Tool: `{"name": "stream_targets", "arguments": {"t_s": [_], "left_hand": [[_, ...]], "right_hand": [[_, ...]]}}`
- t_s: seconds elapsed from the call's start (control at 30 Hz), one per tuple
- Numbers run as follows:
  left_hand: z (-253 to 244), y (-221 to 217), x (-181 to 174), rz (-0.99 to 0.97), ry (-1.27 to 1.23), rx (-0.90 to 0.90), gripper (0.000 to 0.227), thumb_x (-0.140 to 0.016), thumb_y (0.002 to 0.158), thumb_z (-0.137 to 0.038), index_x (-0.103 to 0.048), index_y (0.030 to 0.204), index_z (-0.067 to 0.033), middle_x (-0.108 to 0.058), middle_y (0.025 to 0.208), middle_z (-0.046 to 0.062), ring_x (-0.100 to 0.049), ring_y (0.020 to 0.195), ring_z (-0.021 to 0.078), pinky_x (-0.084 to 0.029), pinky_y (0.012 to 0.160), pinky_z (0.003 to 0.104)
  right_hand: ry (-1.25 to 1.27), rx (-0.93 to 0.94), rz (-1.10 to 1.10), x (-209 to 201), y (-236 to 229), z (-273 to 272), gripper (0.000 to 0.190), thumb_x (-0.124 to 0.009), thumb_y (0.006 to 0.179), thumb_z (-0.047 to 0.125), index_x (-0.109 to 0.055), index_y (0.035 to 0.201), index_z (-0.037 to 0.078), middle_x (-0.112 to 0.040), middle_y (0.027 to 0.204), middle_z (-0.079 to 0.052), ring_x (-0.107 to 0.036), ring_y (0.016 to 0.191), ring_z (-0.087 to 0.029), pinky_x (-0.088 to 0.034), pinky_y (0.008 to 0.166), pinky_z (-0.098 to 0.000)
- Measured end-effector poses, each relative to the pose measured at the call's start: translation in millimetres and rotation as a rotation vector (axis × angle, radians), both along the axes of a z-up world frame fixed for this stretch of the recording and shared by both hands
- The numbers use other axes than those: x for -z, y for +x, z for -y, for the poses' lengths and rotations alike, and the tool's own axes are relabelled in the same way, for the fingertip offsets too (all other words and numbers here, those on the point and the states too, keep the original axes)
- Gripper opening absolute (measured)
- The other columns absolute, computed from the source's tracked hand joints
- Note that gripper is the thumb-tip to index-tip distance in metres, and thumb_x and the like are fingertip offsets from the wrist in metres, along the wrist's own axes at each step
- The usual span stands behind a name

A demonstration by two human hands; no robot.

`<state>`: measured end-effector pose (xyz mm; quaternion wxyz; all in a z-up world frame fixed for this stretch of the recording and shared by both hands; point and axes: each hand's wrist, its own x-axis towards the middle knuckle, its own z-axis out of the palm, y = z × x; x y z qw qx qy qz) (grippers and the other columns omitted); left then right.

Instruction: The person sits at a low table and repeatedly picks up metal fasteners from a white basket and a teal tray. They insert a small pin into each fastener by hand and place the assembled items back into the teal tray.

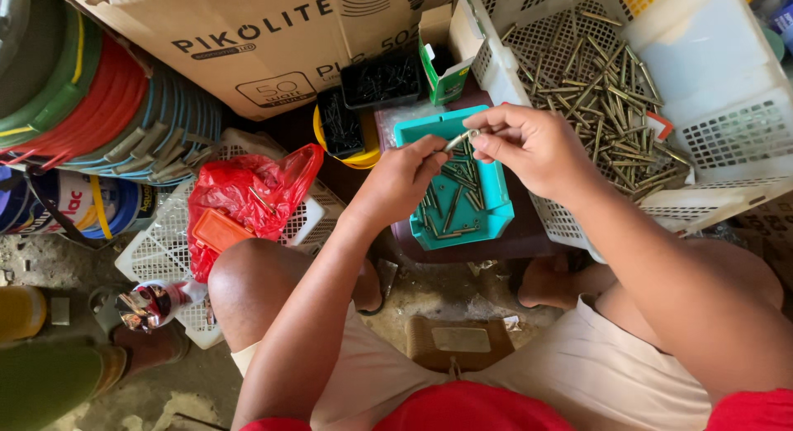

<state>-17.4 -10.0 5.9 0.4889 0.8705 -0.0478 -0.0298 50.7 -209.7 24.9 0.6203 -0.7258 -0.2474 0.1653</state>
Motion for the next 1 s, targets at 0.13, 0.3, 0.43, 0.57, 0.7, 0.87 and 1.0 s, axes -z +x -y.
{"name": "stream_targets", "arguments": {"t_s": [0.13, 0.3, 0.43, 0.57, 0.7, 0.87, 1.0], "left_hand": [[-2, 1, 2, 0.032, -0.001, 0.026, 0.018, -0.051, 0.096, -0.024, -0.06, 0.109, -0.0144, -0.068, 0.083, 0.015, -0.067, 0.081, 0.0379, -0.055, 0.067, 0.046], [-3, -1, 4, 0.052, -0.039, 0.031, 0.019, -0.051, 0.096, -0.022, -0.061, 0.109, -0.0119, -0.069, 0.085, 0.017, -0.069, 0.082, 0.0362, -0.056, 0.067, 0.045], [-4, -2, 2, 0.058, -0.078, 0.031, 0.02, -0.051, 0.097, -0.019, -0.061, 0.109, -0.0083, -0.068, 0.086, 0.019, -0.069, 0.081, 0.0371, -0.057, 0.067, 0.044], [-5, 0, 4, 0.073, -0.056, 0.028, 0.022, -0.052, 0.096, -0.021, -0.061, 0.112, -0.0084, -0.068, 0.087, 0.019, -0.068, 0.079, 0.0389, -0.056, 0.066, 0.044], [-5, -1, 5, 0.079, -0.048, 0.026, 0.022, -0.054, 0.096, -0.022, -0.062, 0.111, -0.0081, -0.068, 0.087, 0.019, -0.068, 0.079, 0.0381, -0.056, 0.066, 0.044], [-6, 1, 5, 0.043, -0.028, 0.014, 0.02, -0.054, 0.094, -0.023, -0.063, 0.109, -0.0129, -0.069, 0.082, 0.015, -0.068, 0.079, 0.0359, -0.056, 0.068, 0.046], [-15, 2, -2, 0.004, -0.01, -0.058, 0.022, -0.053, 0.094, -0.027, -0.061, 0.11, -0.0151, -0.069, 0.079, 0.016, -0.067, 0.08, 0.038, -0.052, 0.07, 0.051]], "right_hand": [[-0.038, 0.008, 0.04, 2, 0, -1, 0.019, -0.062, 0.091, 0.0, -0.063, 0.108, -0.008, -0.064, 0.084, -0.018, -0.068, 0.074, -0.021, -0.059, 0.065, -0.032], [-0.066, 0.009, 0.097, 4, 3, -2, 0.02, -0.065, 0.091, 0.003, -0.063, 0.108, -0.006, -0.063, 0.085, -0.017, -0.067, 0.072, -0.02, -0.058, 0.063, -0.0305], [-0.093, 0.002, 0.109, 2, 0, -3, 0.019, -0.065, 0.091, 0.005, -0.064, 0.108, -0.005, -0.064, 0.084, -0.016, -0.067, 0.072, -0.019, -0.058, 0.063, -0.0301], [-0.08, -0.001, 0.122, 3, 0, -5, 0.018, -0.065, 0.09, 0.003, -0.064, 0.107, -0.004, -0.064, 0.085, -0.016, -0.067, 0.072, -0.019, -0.057, 0.062, -0.0309], [-0.098, -0.016, 0.159, 3, -2, -7, 0.017, -0.066, 0.09, 0.005, -0.065, 0.106, -0.003, -0.065, 0.085, -0.015, -0.068, 0.071, -0.019, -0.057, 0.059, -0.0306], [-0.064, -0.018, 0.109, 15, -3, -13, 0.022, -0.065, 0.091, 0.007, -0.062, 0.11, -0.003, -0.064, 0.086, -0.016, -0.067, 0.072, -0.019, -0.057, 0.061, -0.0314], [-0.007, -0.016, 0.043, 20, 3, -16, 0.032, -0.062, 0.093, 0.009, -0.053, 0.121, -0.003, -0.062, 0.09, -0.016, -0.066, 0.071, -0.019, -0.058, 0.064, -0.0329]]}}
